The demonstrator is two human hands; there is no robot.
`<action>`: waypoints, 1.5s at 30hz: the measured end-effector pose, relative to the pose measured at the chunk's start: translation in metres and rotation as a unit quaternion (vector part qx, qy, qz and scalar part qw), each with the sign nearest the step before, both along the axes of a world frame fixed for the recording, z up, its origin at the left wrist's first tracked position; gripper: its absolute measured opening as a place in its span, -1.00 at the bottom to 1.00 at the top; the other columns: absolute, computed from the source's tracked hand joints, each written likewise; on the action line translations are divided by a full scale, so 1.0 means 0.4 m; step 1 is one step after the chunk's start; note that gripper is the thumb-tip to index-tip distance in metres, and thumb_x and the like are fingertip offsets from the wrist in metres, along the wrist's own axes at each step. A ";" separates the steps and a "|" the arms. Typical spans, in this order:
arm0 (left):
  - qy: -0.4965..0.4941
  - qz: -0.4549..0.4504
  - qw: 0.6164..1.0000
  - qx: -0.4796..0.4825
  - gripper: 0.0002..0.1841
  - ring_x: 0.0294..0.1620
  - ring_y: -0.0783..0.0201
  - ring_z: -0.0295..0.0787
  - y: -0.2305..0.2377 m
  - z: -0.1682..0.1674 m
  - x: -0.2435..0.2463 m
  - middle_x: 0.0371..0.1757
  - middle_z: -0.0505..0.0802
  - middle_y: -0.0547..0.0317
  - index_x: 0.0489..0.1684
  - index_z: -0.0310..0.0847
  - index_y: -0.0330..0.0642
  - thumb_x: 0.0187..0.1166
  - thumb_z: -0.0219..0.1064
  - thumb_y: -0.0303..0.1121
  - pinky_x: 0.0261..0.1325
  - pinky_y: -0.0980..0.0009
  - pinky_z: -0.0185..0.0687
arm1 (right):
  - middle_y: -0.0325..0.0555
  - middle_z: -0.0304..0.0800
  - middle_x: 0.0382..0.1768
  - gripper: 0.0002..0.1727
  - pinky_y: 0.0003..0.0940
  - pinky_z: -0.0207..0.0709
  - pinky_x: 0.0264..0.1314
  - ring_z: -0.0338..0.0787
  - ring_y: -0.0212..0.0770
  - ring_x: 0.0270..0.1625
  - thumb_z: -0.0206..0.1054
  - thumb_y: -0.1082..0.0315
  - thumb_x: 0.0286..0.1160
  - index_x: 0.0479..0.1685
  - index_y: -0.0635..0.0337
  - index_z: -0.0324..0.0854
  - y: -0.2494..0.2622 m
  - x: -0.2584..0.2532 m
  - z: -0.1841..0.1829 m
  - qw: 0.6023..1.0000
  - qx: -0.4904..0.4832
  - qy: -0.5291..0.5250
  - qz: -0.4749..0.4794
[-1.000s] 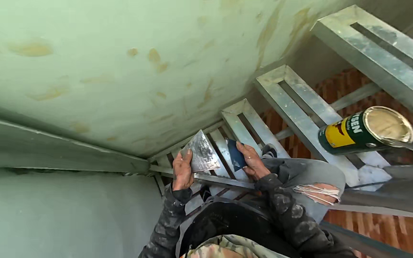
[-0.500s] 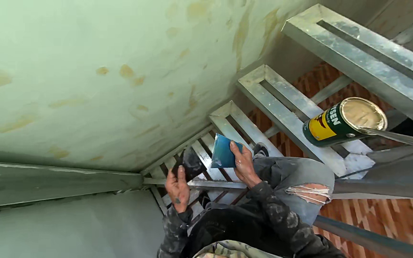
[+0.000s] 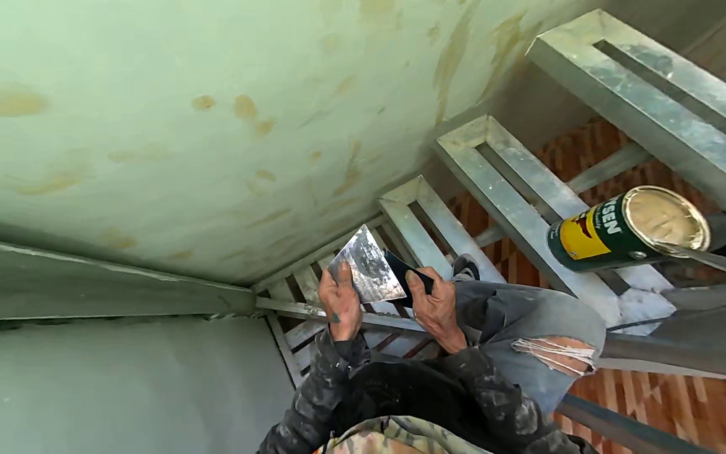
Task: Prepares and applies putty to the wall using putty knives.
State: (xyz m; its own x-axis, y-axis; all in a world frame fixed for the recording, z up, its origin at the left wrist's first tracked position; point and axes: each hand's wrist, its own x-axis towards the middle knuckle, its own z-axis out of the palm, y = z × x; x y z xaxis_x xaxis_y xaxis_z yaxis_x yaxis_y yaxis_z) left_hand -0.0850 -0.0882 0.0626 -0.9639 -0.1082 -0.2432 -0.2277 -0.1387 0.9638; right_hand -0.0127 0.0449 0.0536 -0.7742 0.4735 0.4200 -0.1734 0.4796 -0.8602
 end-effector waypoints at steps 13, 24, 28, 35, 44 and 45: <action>0.171 -0.008 0.981 -0.088 -0.80 -0.22 0.47 0.88 -0.031 -0.029 0.007 -0.23 0.91 0.14 0.00 0.73 -0.44 0.70 0.20 -0.52 -0.02 0.46 0.84 | -0.14 0.80 -0.56 -0.65 -0.46 0.63 -0.43 0.77 -0.39 -0.50 0.26 0.17 0.68 -0.31 0.25 0.78 0.021 0.038 0.038 0.986 0.133 -0.073 -0.075; 0.234 0.016 0.968 -0.086 -0.77 -0.10 0.50 0.89 -0.026 -0.055 0.039 -0.12 0.93 0.03 0.06 0.69 -0.60 0.67 0.21 -0.57 0.11 0.51 0.81 | 0.01 0.84 -0.45 -0.62 0.00 0.72 -0.18 0.88 -0.06 -0.33 0.20 0.12 0.69 -0.10 0.27 0.78 0.040 -0.037 -0.017 0.960 0.008 -0.259 -0.109; 0.233 -0.039 0.969 -0.069 -0.81 -0.19 0.46 0.89 -0.053 -0.079 0.020 -0.22 0.93 0.15 -0.09 0.75 -0.48 0.66 0.20 -0.57 0.01 0.44 0.85 | -0.05 0.70 -0.47 -0.59 -0.49 0.47 -0.72 0.56 -0.33 -0.70 0.10 0.06 0.86 0.03 0.29 0.59 0.092 -0.051 -0.014 0.843 -0.447 -0.295 -0.061; 0.280 -0.144 0.947 -0.062 -0.84 -0.09 0.44 0.87 -0.083 -0.134 -0.048 -0.14 0.93 0.14 -0.17 0.82 -0.42 0.55 0.31 -0.54 0.09 0.41 0.82 | -0.39 0.24 -0.79 -0.54 -0.61 0.04 -0.87 0.15 -0.51 -0.87 0.11 -0.14 0.75 -0.45 -0.02 0.43 0.118 0.022 -0.191 0.628 -0.560 -0.525 0.127; 0.459 -0.382 0.793 -0.124 -0.83 0.44 0.05 0.67 -0.164 -0.158 -0.159 0.03 0.93 0.11 -0.18 0.91 -0.05 0.62 0.32 -0.39 0.59 0.11 0.45 | -0.17 0.75 -0.38 -0.57 -0.49 0.42 -0.62 0.57 -0.41 -0.60 0.29 -0.07 0.69 0.07 0.16 0.66 0.232 0.097 -0.137 0.798 -0.378 -0.467 -0.047; 0.474 -0.393 0.776 -0.133 -0.83 0.46 0.04 0.65 -0.161 -0.154 -0.155 0.04 0.93 0.13 -0.18 0.90 -0.01 0.62 0.33 -0.39 0.61 0.11 0.43 | -0.11 0.83 -0.27 -0.57 -0.41 0.60 -0.42 0.73 -0.36 -0.43 0.27 -0.02 0.72 0.11 0.20 0.69 0.247 0.104 -0.120 0.825 -0.347 -0.441 -0.067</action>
State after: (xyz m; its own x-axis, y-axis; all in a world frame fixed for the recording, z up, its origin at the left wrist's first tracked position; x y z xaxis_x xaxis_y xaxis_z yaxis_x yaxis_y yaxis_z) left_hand -0.1472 -0.1524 0.0011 -0.4895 0.6800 0.5459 0.6885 -0.0828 0.7205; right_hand 0.0289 0.1436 0.0054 -0.5554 0.4689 -0.6868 0.6812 -0.2170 -0.6991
